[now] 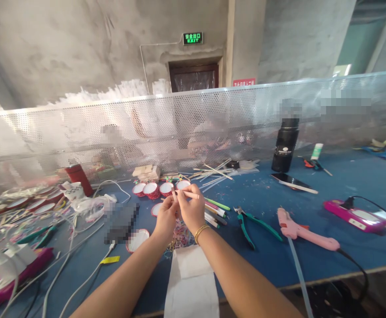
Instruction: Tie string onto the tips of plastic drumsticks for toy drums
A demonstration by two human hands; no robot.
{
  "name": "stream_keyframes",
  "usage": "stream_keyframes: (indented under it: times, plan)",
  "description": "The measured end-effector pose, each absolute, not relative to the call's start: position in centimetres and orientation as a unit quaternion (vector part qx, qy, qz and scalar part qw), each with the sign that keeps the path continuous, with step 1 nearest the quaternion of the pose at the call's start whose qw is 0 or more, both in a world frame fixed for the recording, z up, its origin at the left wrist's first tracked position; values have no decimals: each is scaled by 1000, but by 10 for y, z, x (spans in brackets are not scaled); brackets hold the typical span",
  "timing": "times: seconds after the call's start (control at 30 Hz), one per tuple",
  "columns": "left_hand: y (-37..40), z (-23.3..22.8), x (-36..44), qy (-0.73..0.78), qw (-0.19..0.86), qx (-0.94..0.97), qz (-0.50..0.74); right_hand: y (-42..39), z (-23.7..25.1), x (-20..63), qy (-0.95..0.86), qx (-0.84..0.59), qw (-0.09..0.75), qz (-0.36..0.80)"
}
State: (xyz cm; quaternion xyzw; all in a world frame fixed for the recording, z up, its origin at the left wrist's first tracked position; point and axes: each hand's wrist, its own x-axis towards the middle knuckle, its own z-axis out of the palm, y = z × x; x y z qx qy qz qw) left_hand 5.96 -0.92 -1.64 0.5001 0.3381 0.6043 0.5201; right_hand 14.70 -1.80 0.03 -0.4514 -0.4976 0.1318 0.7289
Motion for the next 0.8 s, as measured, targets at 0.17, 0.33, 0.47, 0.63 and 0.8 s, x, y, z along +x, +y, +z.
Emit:
stream_keyframes:
  times: [0.17,0.33,0.47,0.63,0.8]
  plan:
    - [-9,-16,59,337,529,500,597,-19,1,147,-497,-438,737,133]
    - [-9,-16,60,326,538,492,602,-19,1,145,-509,-440,729,129]
    - [-9,-15,59,339,525,504,596,-18,1,146,-494,-452,732,123]
    - [-10,-14,59,341,517,509,598,-20,2,146,-498,-437,738,128]
    - [-11,-13,59,338,525,508,594,-21,2,145,-514,-428,732,132]
